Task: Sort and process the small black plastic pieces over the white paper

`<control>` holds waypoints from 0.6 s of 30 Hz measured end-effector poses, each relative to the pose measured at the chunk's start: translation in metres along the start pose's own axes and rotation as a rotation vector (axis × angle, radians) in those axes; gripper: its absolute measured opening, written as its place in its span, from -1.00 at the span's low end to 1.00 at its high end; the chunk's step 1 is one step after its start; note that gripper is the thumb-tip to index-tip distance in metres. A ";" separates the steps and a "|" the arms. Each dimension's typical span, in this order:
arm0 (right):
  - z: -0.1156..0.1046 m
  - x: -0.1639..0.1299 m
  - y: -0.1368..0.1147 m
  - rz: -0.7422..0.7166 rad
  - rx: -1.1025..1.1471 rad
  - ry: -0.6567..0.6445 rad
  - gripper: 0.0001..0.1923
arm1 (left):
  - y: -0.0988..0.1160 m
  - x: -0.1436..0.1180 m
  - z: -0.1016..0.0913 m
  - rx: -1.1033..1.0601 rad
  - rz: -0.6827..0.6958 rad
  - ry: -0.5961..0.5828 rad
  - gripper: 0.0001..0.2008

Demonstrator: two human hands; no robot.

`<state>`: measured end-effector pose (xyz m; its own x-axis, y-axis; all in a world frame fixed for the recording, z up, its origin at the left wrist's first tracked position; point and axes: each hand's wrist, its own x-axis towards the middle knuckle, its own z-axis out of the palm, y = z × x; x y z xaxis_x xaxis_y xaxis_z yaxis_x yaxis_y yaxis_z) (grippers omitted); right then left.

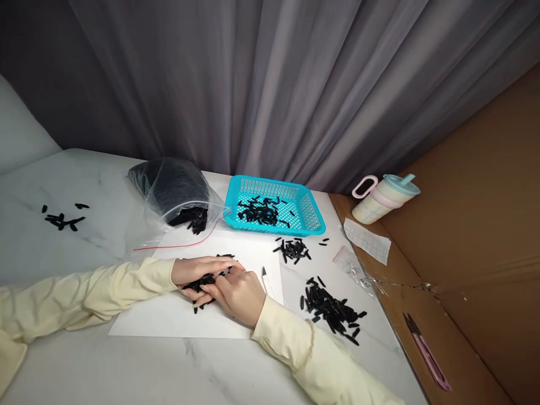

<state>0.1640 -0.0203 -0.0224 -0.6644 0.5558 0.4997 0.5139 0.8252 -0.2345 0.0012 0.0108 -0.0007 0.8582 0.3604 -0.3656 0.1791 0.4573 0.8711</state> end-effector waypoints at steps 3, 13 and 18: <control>-0.002 0.002 0.000 0.041 0.064 0.036 -0.44 | 0.009 0.002 -0.004 0.084 -0.042 0.003 -0.44; -0.067 0.007 0.012 0.553 0.369 0.214 -0.51 | 0.007 -0.013 0.005 1.028 0.370 0.842 -0.67; -0.077 -0.044 0.001 0.473 0.008 -0.062 -0.65 | -0.018 -0.003 0.005 1.396 0.481 0.630 -0.67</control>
<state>0.2353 -0.0519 0.0197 -0.3902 0.8752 0.2860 0.7635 0.4812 -0.4308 -0.0024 -0.0029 -0.0133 0.6995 0.6676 0.2549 0.5452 -0.7292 0.4135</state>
